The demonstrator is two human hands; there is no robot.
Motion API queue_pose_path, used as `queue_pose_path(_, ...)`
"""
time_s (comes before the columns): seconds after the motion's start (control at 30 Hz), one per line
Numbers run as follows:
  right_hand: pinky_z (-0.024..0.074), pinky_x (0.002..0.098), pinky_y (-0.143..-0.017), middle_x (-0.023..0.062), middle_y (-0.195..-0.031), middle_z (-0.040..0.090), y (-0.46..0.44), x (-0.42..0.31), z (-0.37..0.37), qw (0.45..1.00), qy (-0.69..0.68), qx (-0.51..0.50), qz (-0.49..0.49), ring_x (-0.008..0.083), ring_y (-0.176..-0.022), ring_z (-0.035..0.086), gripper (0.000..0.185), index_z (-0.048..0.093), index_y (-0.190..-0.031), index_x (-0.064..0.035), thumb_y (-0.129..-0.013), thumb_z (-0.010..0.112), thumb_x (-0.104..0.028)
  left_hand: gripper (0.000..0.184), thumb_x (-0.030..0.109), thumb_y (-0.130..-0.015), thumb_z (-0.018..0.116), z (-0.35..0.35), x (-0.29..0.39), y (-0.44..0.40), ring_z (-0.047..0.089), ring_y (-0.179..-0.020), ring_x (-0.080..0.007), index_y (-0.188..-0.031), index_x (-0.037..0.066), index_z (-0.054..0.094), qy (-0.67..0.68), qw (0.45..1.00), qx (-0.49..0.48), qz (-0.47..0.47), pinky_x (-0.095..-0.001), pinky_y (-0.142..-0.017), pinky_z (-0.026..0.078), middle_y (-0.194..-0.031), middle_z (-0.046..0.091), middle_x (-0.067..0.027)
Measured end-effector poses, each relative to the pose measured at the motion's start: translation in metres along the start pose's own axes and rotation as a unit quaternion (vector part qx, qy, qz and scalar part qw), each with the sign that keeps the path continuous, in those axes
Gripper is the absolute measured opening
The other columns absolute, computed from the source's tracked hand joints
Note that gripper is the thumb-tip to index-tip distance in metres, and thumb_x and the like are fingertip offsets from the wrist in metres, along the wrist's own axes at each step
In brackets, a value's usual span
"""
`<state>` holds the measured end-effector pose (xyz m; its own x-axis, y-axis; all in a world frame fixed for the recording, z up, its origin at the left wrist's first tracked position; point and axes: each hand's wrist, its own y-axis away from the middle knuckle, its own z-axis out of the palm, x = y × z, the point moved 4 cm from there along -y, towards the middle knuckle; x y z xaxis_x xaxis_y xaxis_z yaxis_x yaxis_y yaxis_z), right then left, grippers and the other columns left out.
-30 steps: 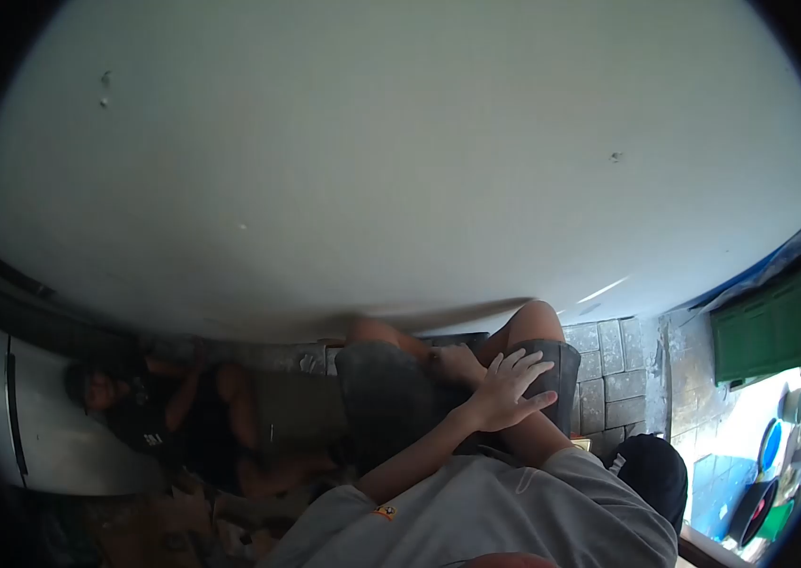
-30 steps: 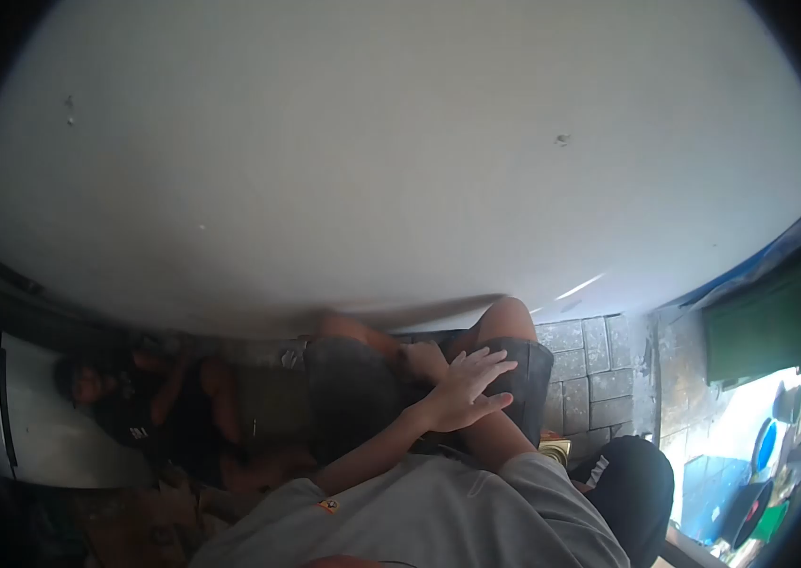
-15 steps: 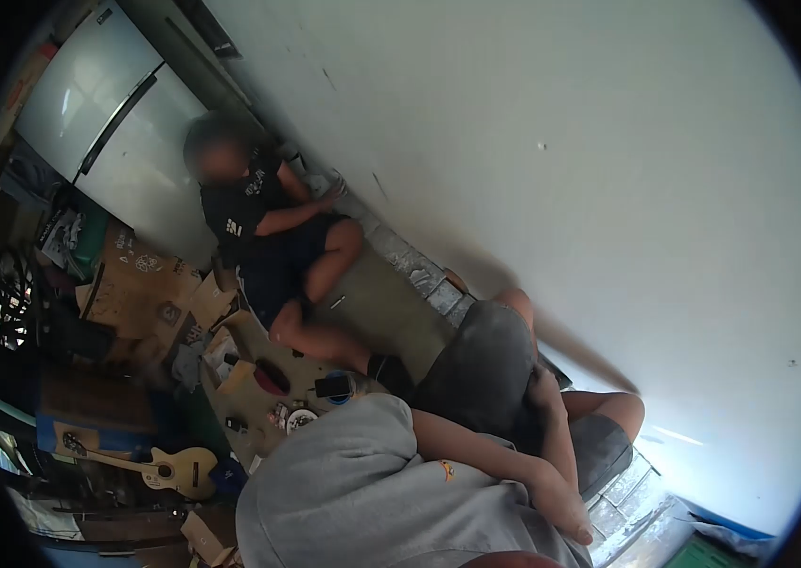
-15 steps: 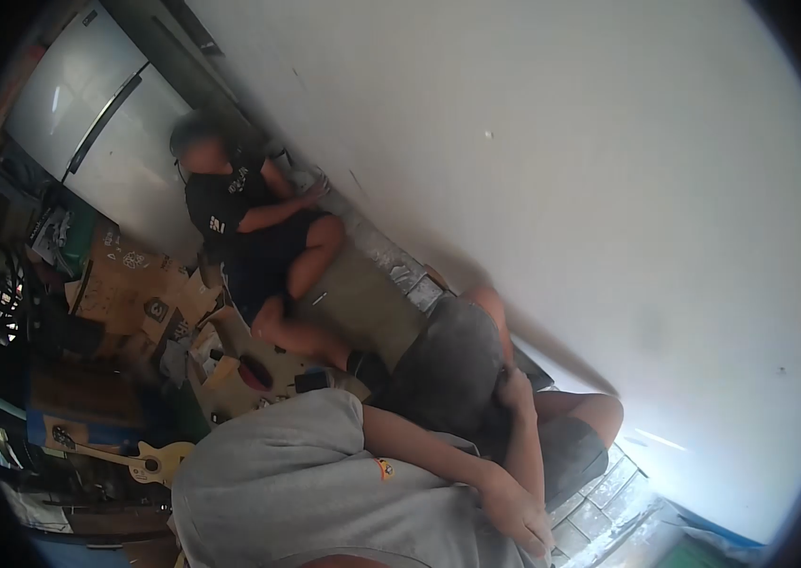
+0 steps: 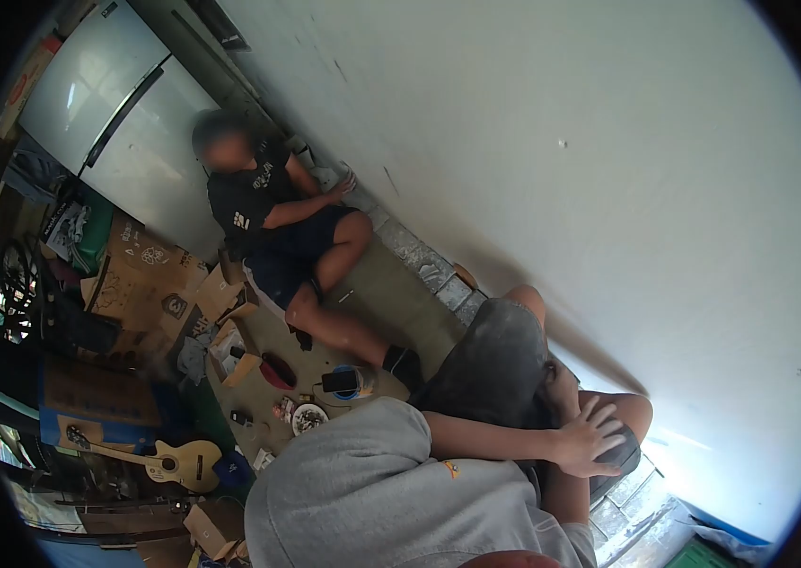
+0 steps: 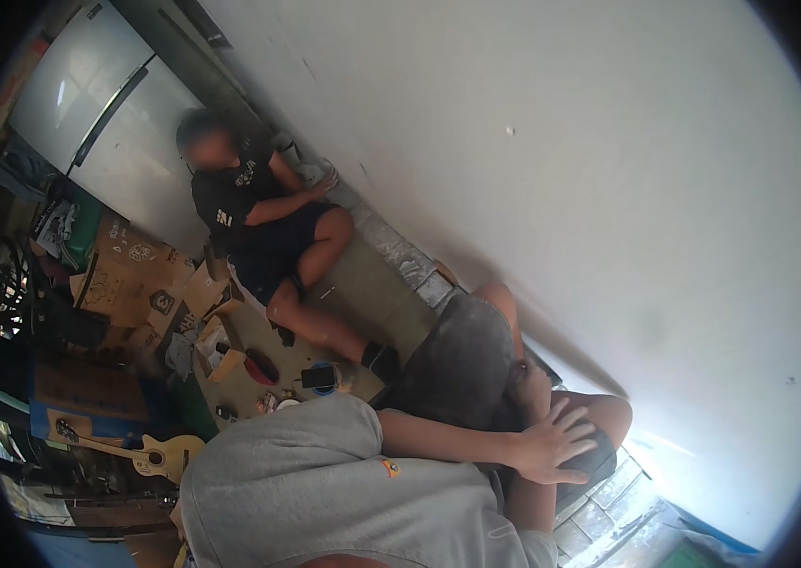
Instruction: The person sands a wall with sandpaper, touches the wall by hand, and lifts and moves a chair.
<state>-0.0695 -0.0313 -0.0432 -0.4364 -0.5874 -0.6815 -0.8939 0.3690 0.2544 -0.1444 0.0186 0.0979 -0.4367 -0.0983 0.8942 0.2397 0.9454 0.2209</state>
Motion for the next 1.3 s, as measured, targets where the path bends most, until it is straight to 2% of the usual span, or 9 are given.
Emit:
queue_pose_path(0.07,0.0453,0.0471,-0.078,0.0236,-0.09,0.063,-0.003,0.004,-0.004,1.0,0.001,-0.004,0.002,0.0407,-0.089,0.059,0.025,0.062,-0.097,-0.0041,-0.082,0.044,-0.012,0.091,0.068,-0.083,0.035,0.021,-0.002,0.007,0.03,-0.124,-0.048,-0.115,-0.017,0.046,-0.201,0.971,0.124,-0.041,-0.0502,-0.106,0.018,-0.125,0.038,-0.0365)
queue_pose_path(0.17,0.045,0.047,-0.078,0.0239,-0.09,0.063,-0.001,0.007,0.004,0.998,0.04,0.033,-0.027,0.0408,-0.089,0.059,0.026,0.062,-0.099,-0.0046,-0.081,0.044,-0.011,0.099,0.075,-0.078,0.032,0.024,0.024,-0.005,0.022,-0.131,-0.0445,-0.125,-0.011,0.043,0.175,0.9,-0.351,0.192,-0.0473,-0.11,0.011,-0.135,0.028,-0.0356)
queue_pose_path(0.2,0.0451,0.0468,-0.079,0.024,-0.089,0.063,-0.001,0.007,0.004,0.999,0.015,0.033,-0.017,0.0407,-0.089,0.059,0.026,0.062,-0.098,-0.0048,-0.08,0.044,-0.01,0.099,0.075,-0.078,0.032,0.013,0.032,0.004,0.022,-0.131,-0.0445,-0.125,-0.011,0.043,0.178,0.897,-0.356,0.192,-0.0473,-0.11,0.011,-0.135,0.028,-0.0356)
queue_pose_path(0.27,0.0452,0.0466,-0.079,0.0241,-0.089,0.063,-0.006,0.012,-0.003,0.999,-0.013,0.051,0.004,0.0407,-0.088,0.059,0.026,0.062,-0.098,-0.005,-0.079,0.044,-0.009,0.085,0.068,-0.083,0.035,-0.024,0.035,0.011,0.03,-0.129,-0.0382,-0.122,-0.008,0.045,0.058,0.993,-0.031,0.099,-0.0461,-0.109,0.016,-0.132,0.036,-0.031)
queue_pose_path(0.37,0.0453,0.0467,-0.079,0.0248,-0.088,0.063,-0.006,0.011,-0.011,0.996,0.012,0.091,0.003,0.0403,-0.086,0.06,0.025,0.063,-0.096,-0.0054,-0.076,0.047,-0.009,0.076,0.062,-0.087,0.036,0.027,-0.013,0.009,0.034,-0.129,-0.0304,-0.124,-0.004,0.048,-0.228,0.971,0.069,0.032,-0.0461,-0.107,0.019,-0.133,0.041,-0.0231)
queue_pose_path(0.5,0.0457,0.0461,-0.081,0.0236,-0.089,0.063,0.003,0.004,-0.014,0.994,0.001,0.108,0.024,0.0395,-0.09,0.059,0.024,0.064,-0.092,-0.0041,-0.071,0.053,-0.01,0.071,0.062,-0.086,0.042,-0.036,0.029,0.026,0.051,-0.114,-0.0292,-0.109,-0.003,0.06,0.098,0.978,-0.186,0.017,-0.0377,-0.098,0.036,-0.116,0.058,-0.0188)
queue_pose_path(0.67,0.0484,0.0422,-0.079,0.0234,-0.088,0.063,0.003,0.015,-0.014,0.988,0.008,0.125,0.086,0.0372,-0.089,0.061,0.03,0.063,-0.097,-0.0019,-0.071,0.057,-0.016,0.045,0.04,-0.077,0.055,-0.113,-0.1,0.015,0.046,-0.116,-0.0309,-0.103,0.005,0.065,-0.326,0.881,0.256,-0.228,-0.0491,-0.097,0.028,-0.113,0.059,-0.0153)
queue_pose_path(0.73,0.0488,0.0408,-0.078,0.0218,-0.087,0.064,-0.004,0.02,-0.019,0.989,0.011,0.124,0.083,0.0352,-0.087,0.062,0.031,0.064,-0.094,-0.0009,-0.069,0.058,-0.017,0.045,0.036,-0.075,0.056,-0.132,-0.148,0.026,0.044,-0.117,-0.0312,-0.106,0.005,0.065,-0.531,0.739,0.219,-0.351,-0.0505,-0.1,0.025,-0.114,0.058,-0.0142)
queue_pose_path(1.3,0.0466,0.0394,-0.087,0.0197,-0.1,0.064,0.002,0.014,-0.009,0.996,0.023,-0.014,0.086,0.0329,-0.097,0.061,0.034,0.062,-0.105,-0.0014,-0.072,0.059,-0.01,0.042,0.032,-0.079,0.051,-0.151,-0.22,-0.015,0.045,-0.115,-0.0257,-0.115,0.009,0.056,-0.426,0.738,-0.015,-0.523,-0.0425,-0.1,0.029,-0.119,0.053,-0.0096)
